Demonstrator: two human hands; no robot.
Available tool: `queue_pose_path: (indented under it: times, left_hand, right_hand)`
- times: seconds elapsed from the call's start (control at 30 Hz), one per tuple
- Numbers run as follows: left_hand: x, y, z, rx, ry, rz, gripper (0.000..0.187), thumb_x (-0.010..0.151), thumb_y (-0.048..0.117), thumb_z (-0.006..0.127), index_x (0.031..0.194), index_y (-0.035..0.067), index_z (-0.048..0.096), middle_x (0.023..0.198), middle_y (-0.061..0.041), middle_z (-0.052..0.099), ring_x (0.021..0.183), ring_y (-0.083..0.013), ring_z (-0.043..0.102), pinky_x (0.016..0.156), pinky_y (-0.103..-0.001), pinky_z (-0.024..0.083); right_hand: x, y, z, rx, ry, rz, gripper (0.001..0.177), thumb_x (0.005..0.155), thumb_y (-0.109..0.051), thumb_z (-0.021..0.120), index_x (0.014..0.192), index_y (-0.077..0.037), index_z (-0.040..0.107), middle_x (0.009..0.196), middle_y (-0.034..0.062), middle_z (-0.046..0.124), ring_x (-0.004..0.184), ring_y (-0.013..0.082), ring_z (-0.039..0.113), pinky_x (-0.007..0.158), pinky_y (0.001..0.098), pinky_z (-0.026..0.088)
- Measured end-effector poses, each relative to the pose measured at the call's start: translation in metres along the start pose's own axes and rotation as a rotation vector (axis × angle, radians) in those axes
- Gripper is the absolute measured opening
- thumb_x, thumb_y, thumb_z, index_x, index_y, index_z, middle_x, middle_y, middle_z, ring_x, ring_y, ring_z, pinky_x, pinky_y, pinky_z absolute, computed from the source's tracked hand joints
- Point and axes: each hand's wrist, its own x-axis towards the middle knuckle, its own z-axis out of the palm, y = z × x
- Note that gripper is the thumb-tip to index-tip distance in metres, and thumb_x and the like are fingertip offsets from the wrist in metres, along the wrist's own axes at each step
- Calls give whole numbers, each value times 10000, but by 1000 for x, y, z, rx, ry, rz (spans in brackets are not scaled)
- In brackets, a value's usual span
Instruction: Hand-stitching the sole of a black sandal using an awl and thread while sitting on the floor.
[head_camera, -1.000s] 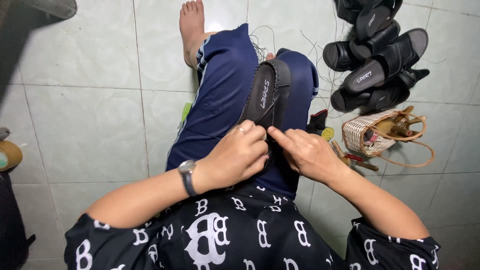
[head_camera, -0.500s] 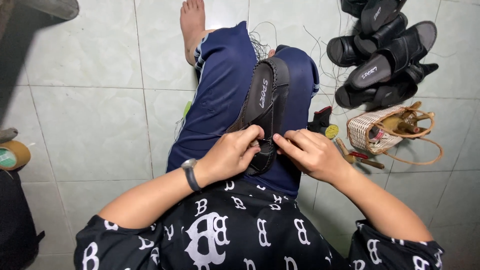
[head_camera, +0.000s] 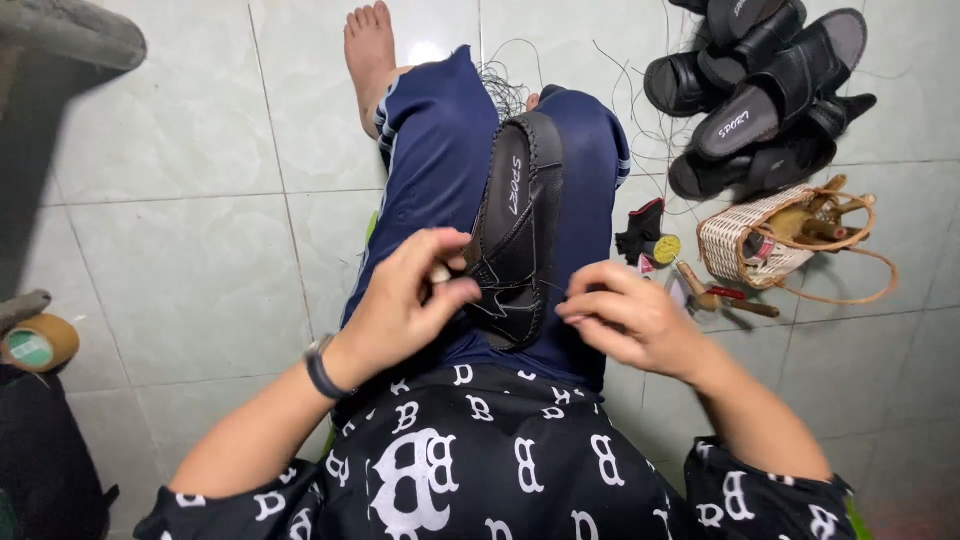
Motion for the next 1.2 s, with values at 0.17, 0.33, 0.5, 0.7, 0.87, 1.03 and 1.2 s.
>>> queue_pose_path:
  times: [0.17,0.33,0.5,0.7,0.87,1.03,1.2]
  left_hand:
    - [-29,-2,-7,1224,32,555,486,882,41,538,1365,25,485,893,-89,584,701,-228,591,515,-294,492]
    - [-38,28,7,246,-263,173,634,768,4,651,1362,7,431,730,-86,712,564,-176,620,460,-223,445]
    - [-23,39,7,198,-197,255,559,778,126,738,1285,46,517,732,3,733,379,-93,459,359,-160,358]
    - [-6,14,-94,1078,264,618,89,844,99,756,792,150,705,644,-1,590,603,-225,535,609,-291,452]
    - [-14,4,-174,1601,542,365,332,827,-20,811,1099,3,623,1197,-208,516,1143,-449,491,896,-528,423]
    - [-4,14,-30,1283,118,631,385,783,73,612,1145,-51,564,1369,-262,462,1299,-459,390,1091,-547,290]
    - [-1,26,-8,1173,-8,733,231,913,157,581,723,28,557,1242,-178,558,1267,-433,456,946,-466,411]
  right_hand:
    - [-5,5,36,651,110,44,74,799,-52,670,825,-36,738,870,102,693,663,202,645,618,287,527]
    - [19,-26,36,710,165,83,160,840,25,611,963,19,711,746,131,710,623,217,677,582,311,539]
    - [18,-20,20,429,191,55,58,819,-45,690,865,-58,723,810,88,695,716,250,691,627,342,556]
    - [-86,57,-92,256,618,166,574,748,-464,537,1005,47,573,1154,225,574,1031,274,578,991,379,502]
    - [-45,41,-97,-209,654,82,503,766,2,504,1242,160,465,1229,311,600,1053,379,585,992,429,484]
    - [1,10,-30,-69,418,170,620,741,110,606,1348,92,480,1254,265,621,1087,365,600,865,393,521]
    - [10,13,17,-127,205,-35,372,860,-142,635,1230,-110,648,757,28,696,673,209,670,577,301,526]
